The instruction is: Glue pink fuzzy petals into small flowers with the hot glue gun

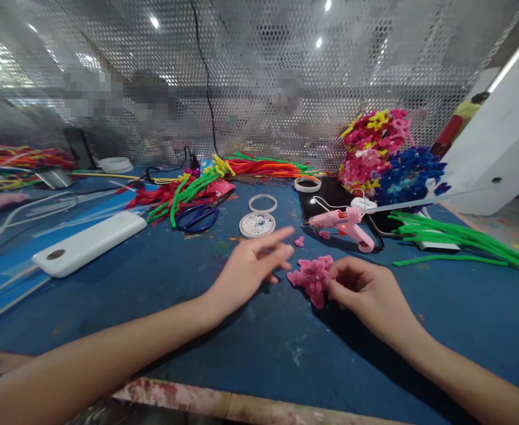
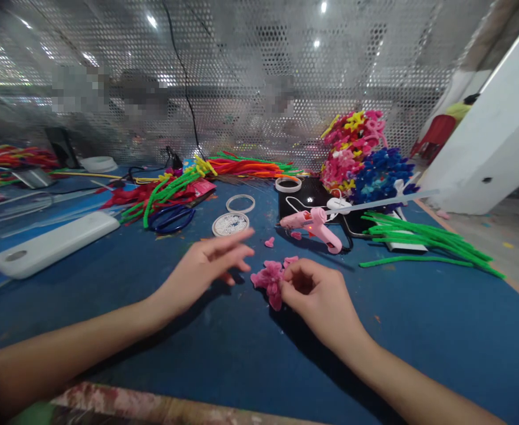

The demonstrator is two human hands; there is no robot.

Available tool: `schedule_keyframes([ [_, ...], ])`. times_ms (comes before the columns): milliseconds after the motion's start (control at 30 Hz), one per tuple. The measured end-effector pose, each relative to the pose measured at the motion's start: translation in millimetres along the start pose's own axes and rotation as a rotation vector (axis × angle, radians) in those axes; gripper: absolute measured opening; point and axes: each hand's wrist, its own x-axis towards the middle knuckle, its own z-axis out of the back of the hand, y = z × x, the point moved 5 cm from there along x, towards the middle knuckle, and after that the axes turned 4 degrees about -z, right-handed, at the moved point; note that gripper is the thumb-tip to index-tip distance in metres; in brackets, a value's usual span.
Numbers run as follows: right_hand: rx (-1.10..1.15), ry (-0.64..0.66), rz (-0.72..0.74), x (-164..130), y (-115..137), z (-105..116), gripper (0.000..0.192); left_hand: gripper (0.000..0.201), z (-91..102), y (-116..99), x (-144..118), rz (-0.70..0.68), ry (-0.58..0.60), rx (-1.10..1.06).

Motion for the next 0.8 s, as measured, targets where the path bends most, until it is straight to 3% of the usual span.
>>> schedule_keyframes([
  [100,0.018,-0.041,-0.022,3.3,-2.6,3.9,0.012,0.043,25.1,-0.6,11.4,-0.016,-0.241,-0.131],
  [200,0.029,-0.066,-0.025,4.9,-3.0,5.8,0.014,0.031,37.4,4.0,20.4,0.001,-0.281,-0.125],
  [433,0.076,-0.079,-0.047,9.2,-6.7,11.0,0.017,0.024,25.5,17.3,23.5,0.109,-0.088,-0.136],
  [800,0.089,-0.083,-0.042,11.5,-7.6,14.1,0.016,0.023,5.9,9.2,18.8,-0.085,0.220,0.141],
])
